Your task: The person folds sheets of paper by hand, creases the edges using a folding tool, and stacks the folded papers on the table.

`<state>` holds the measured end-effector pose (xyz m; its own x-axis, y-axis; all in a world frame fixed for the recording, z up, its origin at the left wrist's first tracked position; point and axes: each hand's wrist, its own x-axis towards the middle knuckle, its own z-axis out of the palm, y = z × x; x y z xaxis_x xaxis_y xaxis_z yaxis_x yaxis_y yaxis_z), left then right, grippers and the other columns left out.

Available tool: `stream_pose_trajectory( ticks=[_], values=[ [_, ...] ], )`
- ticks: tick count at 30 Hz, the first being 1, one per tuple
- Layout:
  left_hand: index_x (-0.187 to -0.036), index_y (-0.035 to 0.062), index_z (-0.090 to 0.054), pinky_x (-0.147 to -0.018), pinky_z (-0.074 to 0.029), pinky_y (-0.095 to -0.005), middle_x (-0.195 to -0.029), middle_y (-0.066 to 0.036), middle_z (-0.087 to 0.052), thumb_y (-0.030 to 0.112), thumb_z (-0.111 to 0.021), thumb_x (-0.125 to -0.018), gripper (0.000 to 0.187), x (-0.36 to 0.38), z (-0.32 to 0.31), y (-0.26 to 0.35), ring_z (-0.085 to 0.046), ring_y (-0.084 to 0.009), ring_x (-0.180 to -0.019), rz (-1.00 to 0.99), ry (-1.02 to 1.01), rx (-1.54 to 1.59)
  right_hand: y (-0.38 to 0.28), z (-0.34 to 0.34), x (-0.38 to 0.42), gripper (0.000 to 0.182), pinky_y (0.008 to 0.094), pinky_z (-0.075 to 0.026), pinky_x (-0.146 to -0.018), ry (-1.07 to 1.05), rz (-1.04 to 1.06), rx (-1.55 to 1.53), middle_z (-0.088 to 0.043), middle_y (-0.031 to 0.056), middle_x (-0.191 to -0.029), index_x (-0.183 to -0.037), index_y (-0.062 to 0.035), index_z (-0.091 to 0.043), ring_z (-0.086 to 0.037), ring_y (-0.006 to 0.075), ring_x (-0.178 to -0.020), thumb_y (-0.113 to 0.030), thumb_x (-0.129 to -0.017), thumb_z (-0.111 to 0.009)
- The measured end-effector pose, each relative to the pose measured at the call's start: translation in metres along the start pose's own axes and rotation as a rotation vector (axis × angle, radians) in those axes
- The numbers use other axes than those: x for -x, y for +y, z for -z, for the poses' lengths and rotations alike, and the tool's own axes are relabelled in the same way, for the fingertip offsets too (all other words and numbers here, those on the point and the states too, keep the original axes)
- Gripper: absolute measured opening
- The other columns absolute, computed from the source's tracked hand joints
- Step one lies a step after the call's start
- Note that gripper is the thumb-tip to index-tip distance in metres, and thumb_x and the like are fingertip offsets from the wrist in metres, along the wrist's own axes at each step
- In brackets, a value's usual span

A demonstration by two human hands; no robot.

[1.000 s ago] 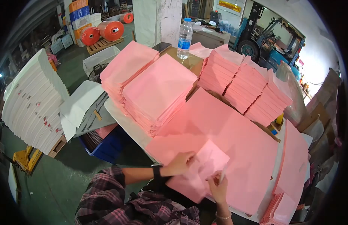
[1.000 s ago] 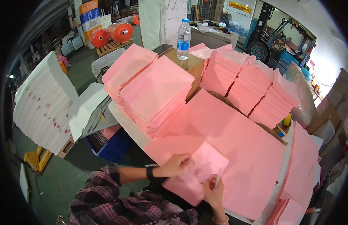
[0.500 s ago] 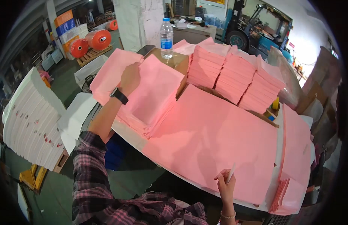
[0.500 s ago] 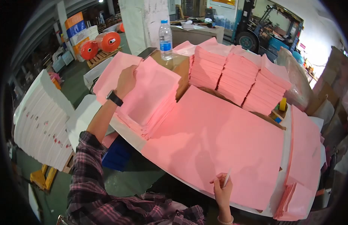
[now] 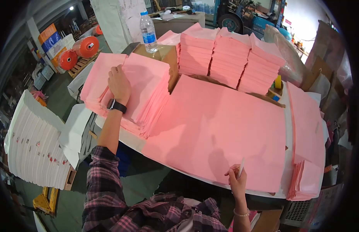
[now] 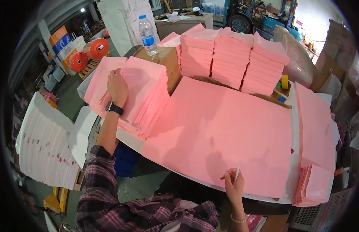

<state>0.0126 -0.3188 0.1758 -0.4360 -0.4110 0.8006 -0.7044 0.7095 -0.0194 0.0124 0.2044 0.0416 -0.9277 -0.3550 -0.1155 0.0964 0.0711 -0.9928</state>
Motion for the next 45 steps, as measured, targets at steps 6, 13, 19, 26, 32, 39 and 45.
stream_pose_trajectory(
  ticks=[6, 13, 19, 26, 32, 39, 45],
  values=[
    [-0.122, 0.0065, -0.054, -0.085, -0.046, -0.0461, -0.117, -0.012, -0.056, 0.007, -0.053, -0.085, 0.036, 0.001, 0.001, 0.001, -0.055, -0.0324, -0.104, -0.010, 0.033, -0.094, 0.002, 0.002, 0.005, 0.002, 0.0183, -0.034, -0.044, 0.017, 0.039, -0.004, -0.063, 0.0056, -0.073, -0.097, -0.0034, -0.054, -0.043, 0.0026, -0.049, -0.004, -0.095, -0.054],
    [-0.133, 0.0043, -0.048, -0.096, -0.042, -0.0451, -0.132, -0.013, -0.053, 0.023, -0.054, -0.094, 0.044, 0.022, 0.045, 0.026, -0.052, -0.0308, -0.116, -0.548, 0.325, 0.209, 0.004, 0.021, 0.033, 0.017, 0.0197, -0.035, -0.055, 0.336, 0.082, 0.101, -0.061, 0.0002, -0.077, -0.108, -0.0011, -0.061, -0.042, 0.0026, -0.061, -0.010, -0.101, -0.047],
    [-0.126, -0.0048, -0.051, -0.095, -0.047, -0.0429, -0.126, -0.022, -0.056, 0.024, -0.044, -0.104, 0.037, 0.116, 0.176, 0.116, -0.059, -0.0358, -0.111, -0.370, 0.355, 0.593, 0.029, 0.099, 0.076, 0.027, 0.0201, -0.035, -0.055, 1.182, 0.155, 0.236, -0.062, 0.0008, -0.086, -0.113, -0.0024, -0.062, -0.040, 0.0031, -0.062, -0.020, -0.104, -0.044],
    [-0.133, -0.0012, -0.045, -0.110, -0.031, -0.0495, -0.140, -0.022, -0.045, 0.019, -0.056, -0.092, 0.047, 0.297, 0.194, 0.300, -0.040, -0.0399, -0.132, -0.885, -0.727, 1.324, 0.058, 0.148, 0.102, 0.026, 0.0239, -0.043, -0.065, 1.383, 0.130, 0.420, -0.064, 0.0031, -0.088, -0.110, -0.0020, -0.063, -0.051, 0.0075, -0.071, -0.020, -0.103, -0.047],
    [-0.145, -0.0029, -0.031, -0.113, -0.027, -0.0507, -0.152, -0.021, -0.030, 0.040, -0.065, -0.087, 0.080, 0.345, 0.187, 0.347, -0.028, -0.0394, -0.141, -1.074, -0.698, 1.073, 0.059, 0.140, 0.103, 0.024, 0.0253, -0.046, -0.070, 1.402, 0.037, 0.287, -0.065, 0.0031, -0.090, -0.107, -0.0017, -0.064, -0.055, 0.0093, -0.075, -0.019, -0.102, -0.048],
    [-0.146, -0.0047, -0.028, -0.115, -0.024, -0.0510, -0.152, -0.023, -0.028, 0.046, -0.064, -0.084, 0.087, 0.349, 0.173, 0.356, -0.027, -0.0395, -0.142, -1.125, -0.683, 0.942, 0.057, 0.139, 0.102, 0.022, 0.0250, -0.045, -0.068, 1.353, 0.015, 0.170, -0.066, 0.0033, -0.088, -0.101, -0.0013, -0.065, -0.054, 0.0091, -0.074, -0.016, -0.101, -0.049],
    [-0.147, -0.0053, -0.026, -0.115, -0.022, -0.0513, -0.153, -0.024, -0.026, 0.044, -0.063, -0.087, 0.086, 0.346, 0.173, 0.357, -0.023, -0.0397, -0.143, -1.130, -0.742, 0.952, 0.063, 0.141, 0.099, 0.019, 0.0281, -0.044, -0.060, 1.336, 0.015, 0.271, -0.063, 0.0062, -0.079, -0.103, -0.0014, -0.064, -0.052, 0.0138, -0.063, -0.017, -0.097, -0.054]
  ],
)
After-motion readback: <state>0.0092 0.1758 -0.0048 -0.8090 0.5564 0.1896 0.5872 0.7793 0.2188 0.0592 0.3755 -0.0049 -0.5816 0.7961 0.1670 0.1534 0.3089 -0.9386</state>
